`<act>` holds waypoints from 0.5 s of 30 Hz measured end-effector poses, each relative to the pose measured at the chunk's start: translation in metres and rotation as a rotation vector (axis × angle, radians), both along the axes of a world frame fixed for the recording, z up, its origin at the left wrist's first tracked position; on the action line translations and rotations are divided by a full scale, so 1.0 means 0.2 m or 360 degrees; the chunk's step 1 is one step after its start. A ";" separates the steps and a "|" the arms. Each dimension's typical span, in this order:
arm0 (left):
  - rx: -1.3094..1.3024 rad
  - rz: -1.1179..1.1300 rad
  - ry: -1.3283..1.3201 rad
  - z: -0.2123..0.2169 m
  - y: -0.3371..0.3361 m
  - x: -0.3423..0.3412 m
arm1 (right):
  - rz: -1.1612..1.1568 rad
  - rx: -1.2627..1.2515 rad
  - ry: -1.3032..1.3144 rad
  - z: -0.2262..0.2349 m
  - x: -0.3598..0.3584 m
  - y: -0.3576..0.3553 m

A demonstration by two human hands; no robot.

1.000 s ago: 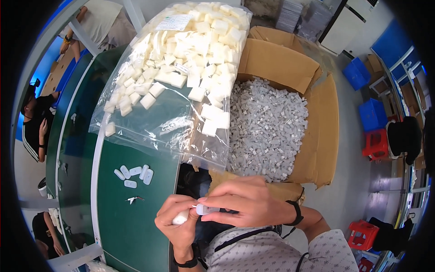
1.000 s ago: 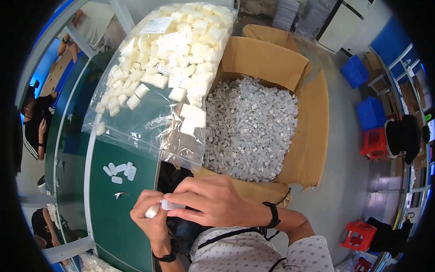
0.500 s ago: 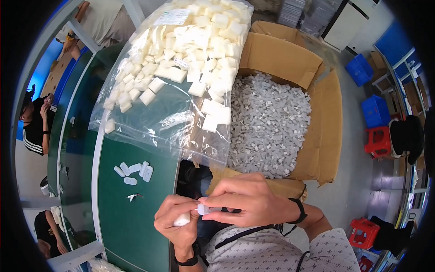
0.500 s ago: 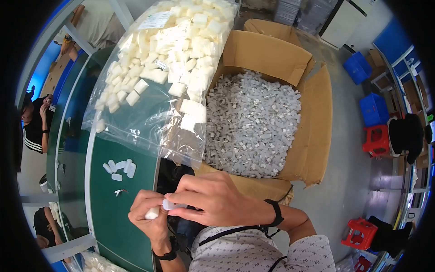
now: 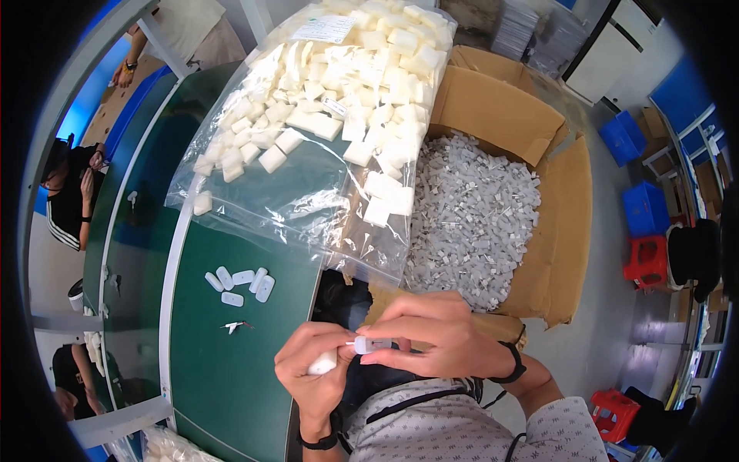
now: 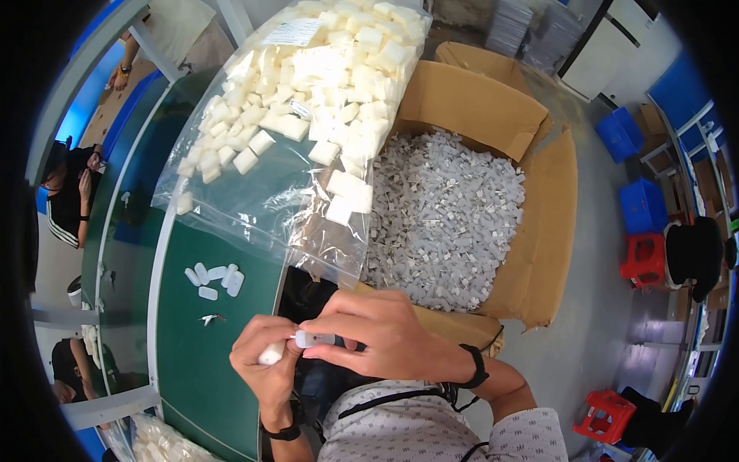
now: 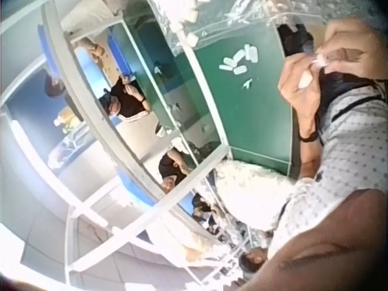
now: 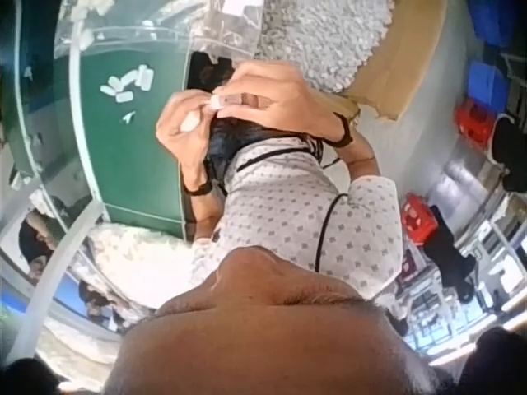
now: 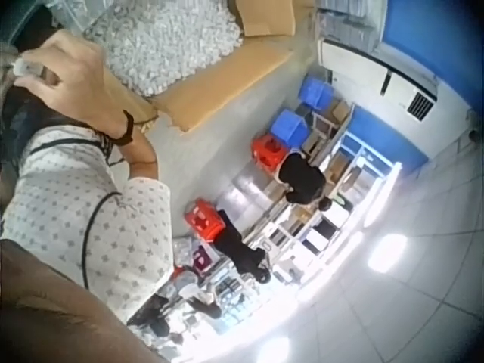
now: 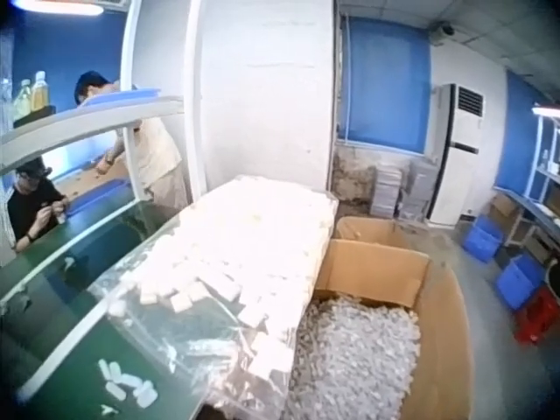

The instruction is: The person is assembling small white plastic components by joining two pieces together and placing them on a conveyor belt.

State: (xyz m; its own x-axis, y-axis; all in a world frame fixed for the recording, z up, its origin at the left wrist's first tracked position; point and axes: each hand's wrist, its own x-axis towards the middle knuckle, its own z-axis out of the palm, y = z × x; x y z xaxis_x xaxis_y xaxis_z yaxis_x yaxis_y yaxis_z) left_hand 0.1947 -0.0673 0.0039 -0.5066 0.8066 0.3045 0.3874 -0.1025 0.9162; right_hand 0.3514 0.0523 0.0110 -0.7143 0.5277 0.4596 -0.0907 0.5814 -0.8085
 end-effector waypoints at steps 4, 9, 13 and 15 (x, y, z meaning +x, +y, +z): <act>0.0037 0.0193 0.0005 -0.03 -0.02 -0.06 | -0.0246 -0.0224 0.0011 0.08 0.03 0.01; 0.0250 -0.0041 -0.1493 -0.03 -0.03 -0.09 | -0.0424 -0.0220 0.0181 0.07 0.09 0.09; 0.0429 -0.0212 -0.1979 -0.04 -0.04 -0.11 | -0.0459 -0.0343 0.0249 0.05 0.09 0.09; 0.0262 -0.0118 -0.1569 -0.02 -0.04 -0.10 | -0.0460 -0.0556 0.0268 0.04 0.09 0.07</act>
